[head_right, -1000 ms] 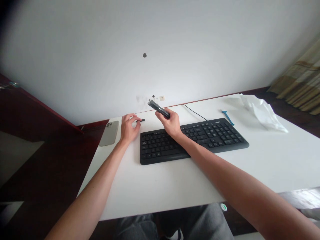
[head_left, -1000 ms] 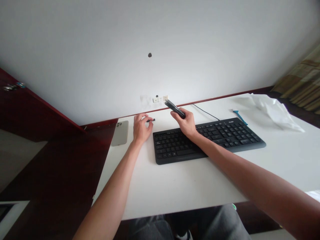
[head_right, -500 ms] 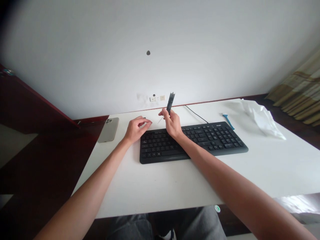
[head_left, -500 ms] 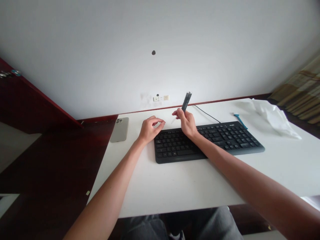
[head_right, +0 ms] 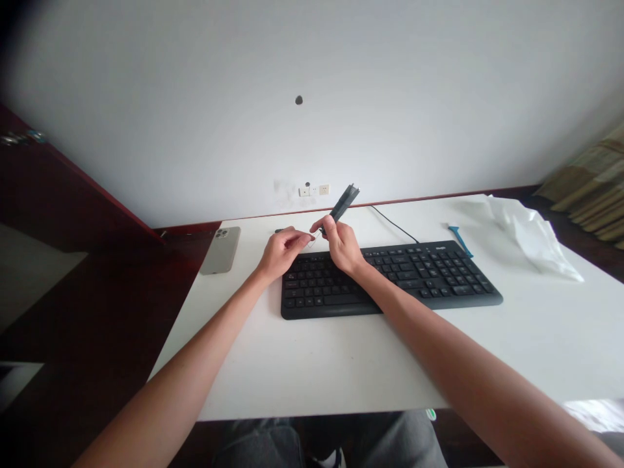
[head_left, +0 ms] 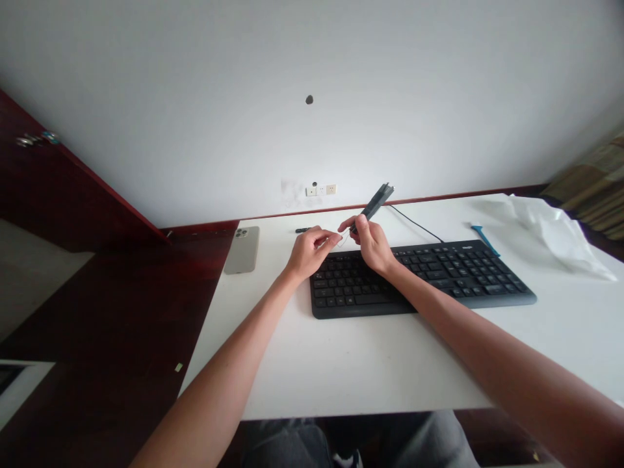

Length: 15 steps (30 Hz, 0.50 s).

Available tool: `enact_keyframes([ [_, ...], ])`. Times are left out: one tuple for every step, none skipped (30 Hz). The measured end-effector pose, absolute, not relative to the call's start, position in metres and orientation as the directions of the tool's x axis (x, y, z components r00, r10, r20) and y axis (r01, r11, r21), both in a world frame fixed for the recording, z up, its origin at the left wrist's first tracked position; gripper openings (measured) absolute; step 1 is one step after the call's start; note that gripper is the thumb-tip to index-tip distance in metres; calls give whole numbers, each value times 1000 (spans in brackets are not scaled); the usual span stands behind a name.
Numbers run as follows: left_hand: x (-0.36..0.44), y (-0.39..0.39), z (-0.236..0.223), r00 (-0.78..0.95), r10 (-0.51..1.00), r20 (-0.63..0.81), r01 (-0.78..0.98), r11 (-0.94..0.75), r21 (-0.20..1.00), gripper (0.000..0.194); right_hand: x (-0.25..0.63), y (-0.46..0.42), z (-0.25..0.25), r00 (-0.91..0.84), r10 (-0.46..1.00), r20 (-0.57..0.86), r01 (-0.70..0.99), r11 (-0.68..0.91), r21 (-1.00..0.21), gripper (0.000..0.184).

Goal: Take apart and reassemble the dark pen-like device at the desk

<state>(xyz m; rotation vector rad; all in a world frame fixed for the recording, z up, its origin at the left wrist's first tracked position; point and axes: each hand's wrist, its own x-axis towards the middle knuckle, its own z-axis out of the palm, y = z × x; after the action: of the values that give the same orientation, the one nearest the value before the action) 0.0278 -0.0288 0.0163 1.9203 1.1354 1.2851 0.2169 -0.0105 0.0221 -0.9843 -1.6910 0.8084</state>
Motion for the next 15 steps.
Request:
enact_keyframes([
  [29, -29, 16, 195, 882, 428, 293, -469, 833, 33, 216, -12, 22, -201, 889, 411, 227, 450, -864, 73],
  [30, -29, 16, 214, 891, 401, 244, -447, 861, 32, 216, -13, 22, -214, 887, 408, 213, 450, -867, 71],
  [31, -28, 15, 232, 898, 374, 197, -420, 886, 31, 215, -14, 22, -229, 885, 405, 195, 449, -872, 70],
  [32, -28, 15, 248, 903, 350, 158, -394, 905, 30, 215, -14, 23, -243, 884, 398, 178, 444, -878, 67],
  [32, -28, 15, 259, 907, 333, 130, -374, 918, 30, 216, -14, 25, -248, 886, 391, 163, 436, -885, 65],
  [32, -28, 15, 263, 908, 325, 112, -363, 925, 29, 217, -14, 27, -240, 892, 383, 153, 424, -893, 62],
  [31, -27, 15, 262, 909, 325, 101, -361, 927, 30, 218, -13, 30, -215, 903, 372, 143, 407, -902, 58],
  [31, -27, 15, 257, 908, 332, 93, -365, 926, 31, 220, -11, 33, -171, 917, 360, 134, 384, -914, 55],
  [30, -27, 16, 254, 905, 340, 89, -372, 924, 31, 222, -9, 36, -119, 932, 342, 123, 355, -927, 51],
  [29, -26, 16, 253, 903, 347, 85, -379, 922, 32, 224, -6, 40, -71, 946, 315, 105, 321, -941, 47],
  [29, -26, 16, 251, 902, 352, 84, -382, 920, 33, 225, -4, 43, -44, 958, 283, 79, 286, -955, 45],
  [29, -26, 16, 246, 903, 353, 86, -383, 920, 33, 227, -3, 45, -43, 967, 252, 51, 254, -966, 44],
  [28, -25, 16, 241, 904, 352, 89, -382, 920, 34, 229, -2, 47, -64, 971, 229, 27, 231, -973, 44],
  [28, -25, 15, 233, 908, 350, 93, -379, 921, 35, 230, -3, 47, -97, 972, 214, 9, 216, -976, 45],
  [29, -25, 15, 228, 909, 348, 97, -377, 921, 35, 231, -4, 47, -125, 971, 206, -7, 207, -978, 47],
])
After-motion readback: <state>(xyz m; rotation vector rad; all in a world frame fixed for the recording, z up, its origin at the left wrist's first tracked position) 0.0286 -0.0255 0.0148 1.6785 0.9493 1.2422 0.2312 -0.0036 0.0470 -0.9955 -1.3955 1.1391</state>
